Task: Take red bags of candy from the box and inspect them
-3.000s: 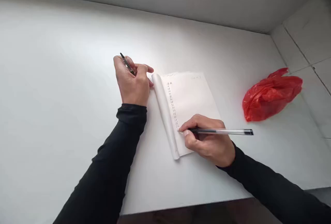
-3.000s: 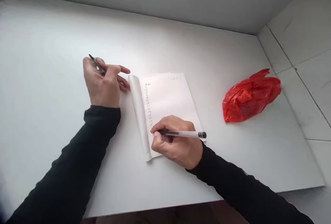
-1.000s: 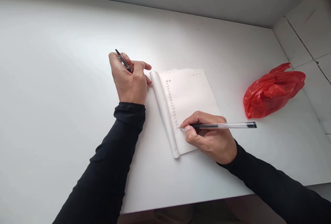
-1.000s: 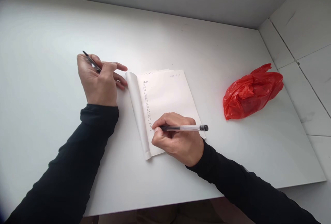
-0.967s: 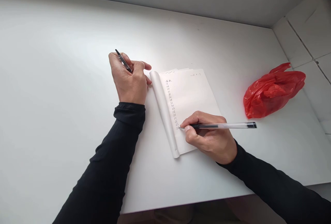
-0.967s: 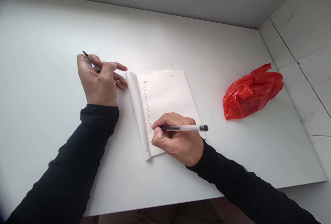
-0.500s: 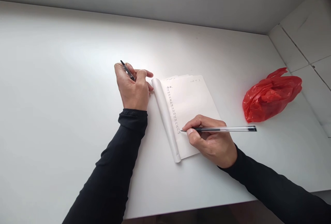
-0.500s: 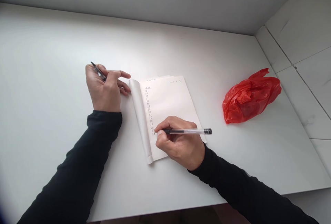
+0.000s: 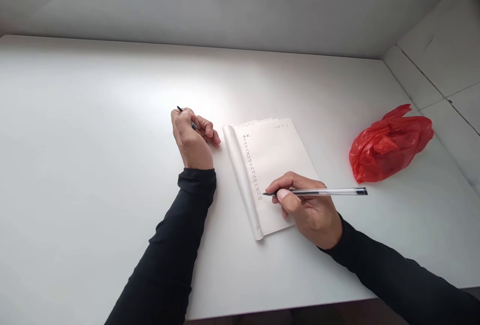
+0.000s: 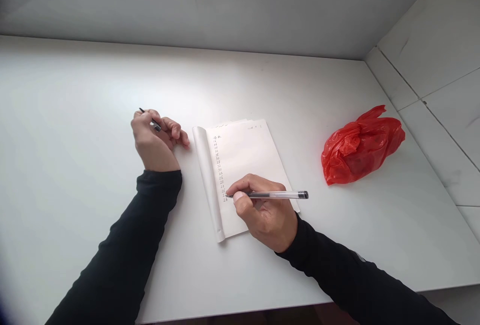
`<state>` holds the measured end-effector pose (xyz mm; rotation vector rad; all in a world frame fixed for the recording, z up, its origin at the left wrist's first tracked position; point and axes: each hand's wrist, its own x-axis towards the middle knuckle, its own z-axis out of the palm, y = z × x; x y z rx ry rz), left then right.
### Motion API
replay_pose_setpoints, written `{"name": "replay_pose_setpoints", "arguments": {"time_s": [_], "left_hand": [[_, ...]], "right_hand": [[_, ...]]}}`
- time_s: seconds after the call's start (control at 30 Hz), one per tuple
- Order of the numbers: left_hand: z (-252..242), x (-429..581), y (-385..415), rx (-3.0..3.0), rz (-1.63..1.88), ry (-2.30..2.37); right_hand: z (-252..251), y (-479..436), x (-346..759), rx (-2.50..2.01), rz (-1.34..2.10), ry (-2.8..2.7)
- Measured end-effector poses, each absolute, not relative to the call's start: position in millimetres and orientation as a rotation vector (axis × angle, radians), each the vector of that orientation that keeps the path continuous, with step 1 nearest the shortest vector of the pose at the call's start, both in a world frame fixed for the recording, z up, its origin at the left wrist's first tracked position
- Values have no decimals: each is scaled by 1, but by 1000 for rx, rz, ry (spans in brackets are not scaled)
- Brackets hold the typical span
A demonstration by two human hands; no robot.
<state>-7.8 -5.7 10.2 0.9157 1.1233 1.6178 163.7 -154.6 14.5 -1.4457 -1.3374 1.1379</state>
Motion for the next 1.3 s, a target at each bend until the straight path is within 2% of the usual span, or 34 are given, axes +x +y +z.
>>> {"name": "replay_pose_setpoints", "arguments": {"time_s": [0.2,0.33,0.57,0.87,1.07,1.17,1.3], "left_hand": [[7,-6,-4,1024,1604,1196],[8,-14,-17,1010,1716,1285],[10,-28,-94,1024,1907,1482],[12,23,-207,1559,1622,1513],[-3,33,-234,2163,1348,1480],[-12,35,-239,2243,1244,1447],[-19,36,-239,2157,1274,1483]], "right_hand": [[8,-162,166,-1335,973,-1235],[14,-155,172,-1259,902,-1083],[26,-143,203,-1220,840,-966],[9,-151,221,-1020,1050,-956],[-7,-174,227,-910,1148,-943],[-9,-183,229,-846,1215,-937],[-11,-187,228,-840,1281,-1005]]}}
